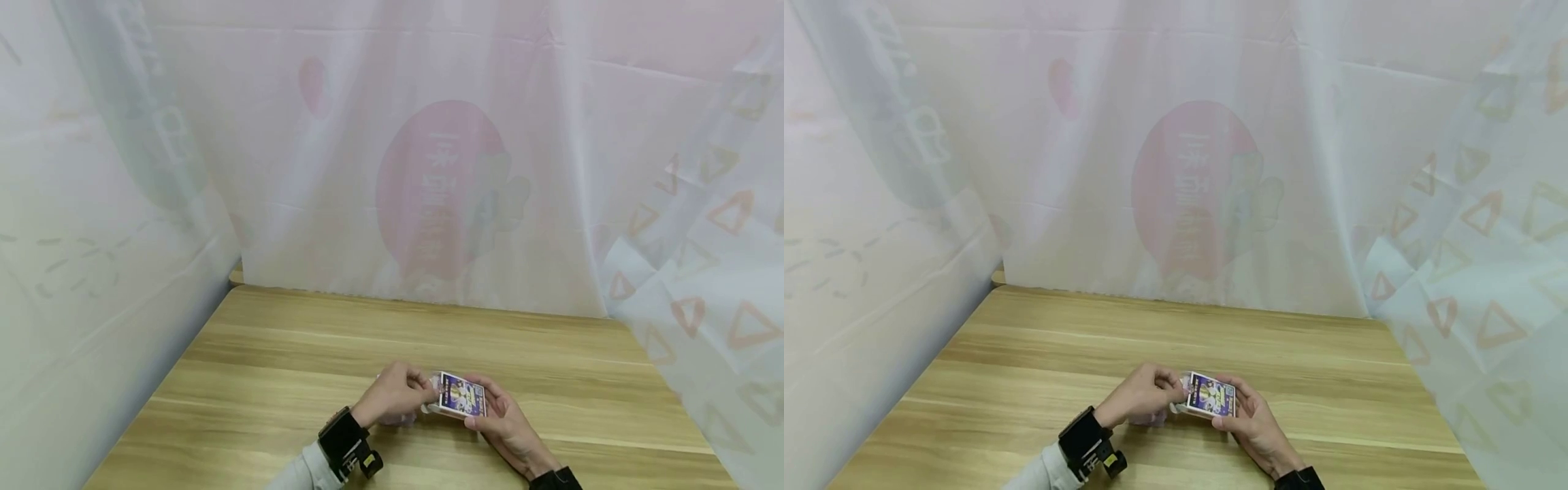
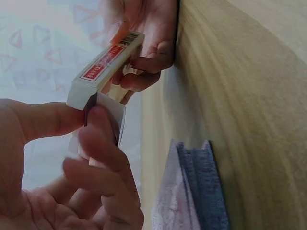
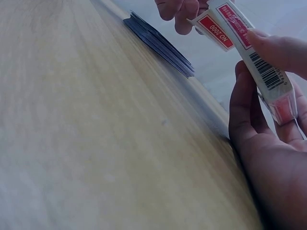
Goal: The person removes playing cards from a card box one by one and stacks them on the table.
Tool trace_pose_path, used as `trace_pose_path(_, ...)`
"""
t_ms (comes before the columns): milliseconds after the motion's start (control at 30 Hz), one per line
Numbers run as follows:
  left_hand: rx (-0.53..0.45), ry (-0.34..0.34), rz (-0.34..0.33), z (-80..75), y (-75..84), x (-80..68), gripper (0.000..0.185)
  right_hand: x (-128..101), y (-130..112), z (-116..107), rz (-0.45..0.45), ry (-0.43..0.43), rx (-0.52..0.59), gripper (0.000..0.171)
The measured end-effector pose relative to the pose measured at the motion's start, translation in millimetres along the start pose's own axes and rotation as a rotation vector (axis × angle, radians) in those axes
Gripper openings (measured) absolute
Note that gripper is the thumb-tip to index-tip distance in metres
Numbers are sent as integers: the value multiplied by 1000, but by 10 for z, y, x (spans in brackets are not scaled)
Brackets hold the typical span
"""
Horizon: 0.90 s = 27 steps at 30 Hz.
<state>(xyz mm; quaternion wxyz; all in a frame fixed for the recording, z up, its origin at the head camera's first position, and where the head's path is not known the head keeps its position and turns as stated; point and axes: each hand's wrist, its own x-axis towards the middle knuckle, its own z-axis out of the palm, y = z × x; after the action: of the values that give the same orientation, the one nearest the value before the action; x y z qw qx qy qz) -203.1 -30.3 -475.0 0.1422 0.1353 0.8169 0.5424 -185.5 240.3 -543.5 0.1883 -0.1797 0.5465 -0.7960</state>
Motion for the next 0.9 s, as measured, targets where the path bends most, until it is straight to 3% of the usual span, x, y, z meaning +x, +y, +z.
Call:
trace_pose_path(200, -28, 14, -13, -64, 8, 2, 6, 7, -14, 4, 4, 9, 9, 76)
trace_pose_path(567, -217, 34, -72, -178, 38, 43, 13, -4, -41, 19, -14, 49, 8, 78)
trace_pose_path(900, -298, 137, -76, -365, 48, 94, 16, -10, -26, 12, 16, 101, 49, 72)
